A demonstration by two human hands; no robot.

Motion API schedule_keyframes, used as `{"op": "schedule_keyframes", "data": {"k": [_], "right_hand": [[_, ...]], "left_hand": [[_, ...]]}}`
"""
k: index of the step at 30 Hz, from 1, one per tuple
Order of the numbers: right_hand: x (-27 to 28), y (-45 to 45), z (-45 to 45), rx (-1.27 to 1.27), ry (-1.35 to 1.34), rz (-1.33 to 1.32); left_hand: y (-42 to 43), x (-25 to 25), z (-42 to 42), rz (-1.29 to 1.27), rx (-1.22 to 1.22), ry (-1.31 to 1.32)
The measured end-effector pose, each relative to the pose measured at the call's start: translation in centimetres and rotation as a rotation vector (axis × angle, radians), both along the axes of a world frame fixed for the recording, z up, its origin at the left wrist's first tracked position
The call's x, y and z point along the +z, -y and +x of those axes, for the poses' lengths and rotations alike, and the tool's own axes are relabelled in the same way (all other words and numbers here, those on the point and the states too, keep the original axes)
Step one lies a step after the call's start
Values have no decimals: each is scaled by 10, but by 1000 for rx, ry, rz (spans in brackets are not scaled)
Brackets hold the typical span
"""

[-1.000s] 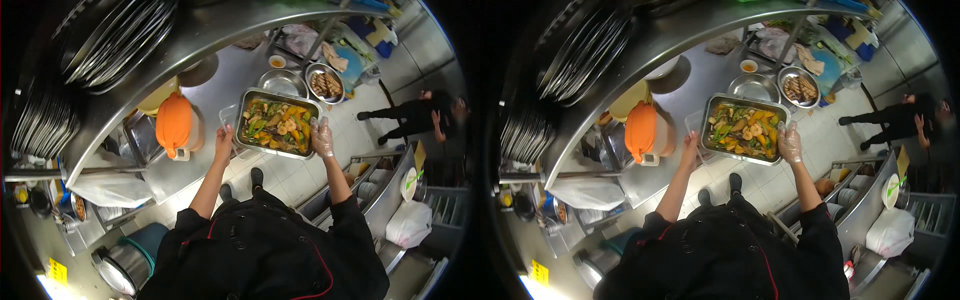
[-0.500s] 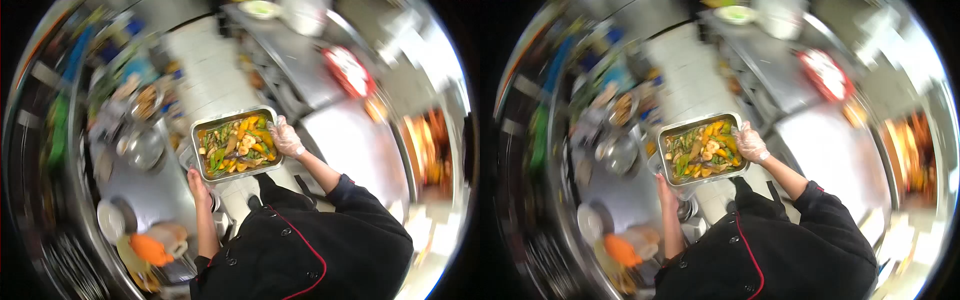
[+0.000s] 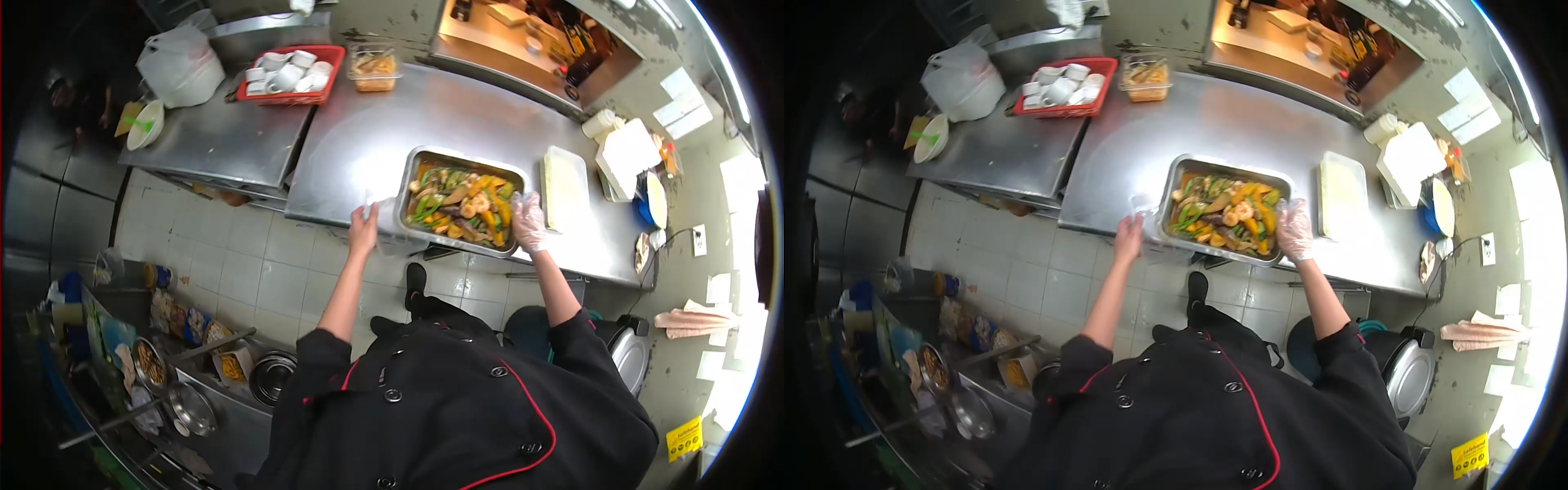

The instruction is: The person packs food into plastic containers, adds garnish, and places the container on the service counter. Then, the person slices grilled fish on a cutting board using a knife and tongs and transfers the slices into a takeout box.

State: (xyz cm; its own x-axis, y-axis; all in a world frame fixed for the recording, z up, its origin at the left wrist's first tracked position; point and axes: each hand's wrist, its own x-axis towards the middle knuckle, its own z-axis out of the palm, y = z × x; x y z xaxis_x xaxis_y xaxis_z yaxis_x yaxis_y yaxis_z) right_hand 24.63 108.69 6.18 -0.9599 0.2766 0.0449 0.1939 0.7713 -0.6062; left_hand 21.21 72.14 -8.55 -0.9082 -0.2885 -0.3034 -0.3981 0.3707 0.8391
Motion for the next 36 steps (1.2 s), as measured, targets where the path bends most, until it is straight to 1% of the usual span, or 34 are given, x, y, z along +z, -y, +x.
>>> {"op": "schedule_keyframes", "data": {"k": [1, 2, 4, 7, 8, 9, 10, 11, 13, 15, 16, 17, 20, 21, 22, 23, 26, 27, 30, 31, 34, 36], "right_hand": [[-4, -23, 4, -49, -48, -31], [-71, 33, -5, -15, -38, -140], [-37, -34, -5, -80, -50, -82], [-12, -76, -6, -163, -53, -70], [-16, -91, -6, -180, -66, -51], [-78, -53, -50, -130, -88, -104], [-75, -64, -47, -152, -101, -85], [-71, -73, -44, -181, -54, -117], [-59, -80, -47, -178, -42, -139], [-49, -85, -50, -169, -48, -142], [-66, -58, -73, -124, -50, -157], [-58, -63, -73, -120, -60, -144], [-35, -70, -75, -156, 4, -86], [-20, -67, -74, -173, -9, -84], [-18, -71, -74, -172, -6, -58], [-42, -50, -89, -144, 4, -54], [-47, -58, -92, -132, -21, 43], [-46, -58, -91, -123, -33, 78], [-44, -50, -97, -40, -107, 74], [-44, -46, -98, -99, -31, 80], [-37, -39, -97, -67, -200, 195], [-30, -32, -99, -79, -123, 140]], "left_hand": [[-26, 10, -15, 8, -34, 32], [27, -13, -24, -47, -20, 60], [-56, 19, -51, -10, -84, 83], [-122, 35, -72, 10, -122, 79], [-136, 38, -74, -9, -135, 80], [-91, 3, -98, -94, -75, 70], [-104, 6, -99, -112, -92, 71], [-112, 9, -98, -133, -91, 35], [-118, 12, -102, -186, -78, -42], [-117, 15, -103, -113, -82, -87], [-81, 2, -110, -100, -46, -100], [-78, -5, -110, -103, -56, -163], [-78, 41, -100, 25, -45, -137], [-75, 46, -98, 26, -69, -167], [-75, 53, -98, 29, -75, -147], [-44, 43, -103, 9, -54, -122], [-40, 56, -107, 41, -65, -101], [-34, 56, -108, 42, -76, -104], [-14, 51, -108, 30, -101, -108], [-12, 49, -110, 28, -109, -113], [-14, 49, -117, 14, -125, -89], [-13, 51, -121, -8, -142, -81]]}}
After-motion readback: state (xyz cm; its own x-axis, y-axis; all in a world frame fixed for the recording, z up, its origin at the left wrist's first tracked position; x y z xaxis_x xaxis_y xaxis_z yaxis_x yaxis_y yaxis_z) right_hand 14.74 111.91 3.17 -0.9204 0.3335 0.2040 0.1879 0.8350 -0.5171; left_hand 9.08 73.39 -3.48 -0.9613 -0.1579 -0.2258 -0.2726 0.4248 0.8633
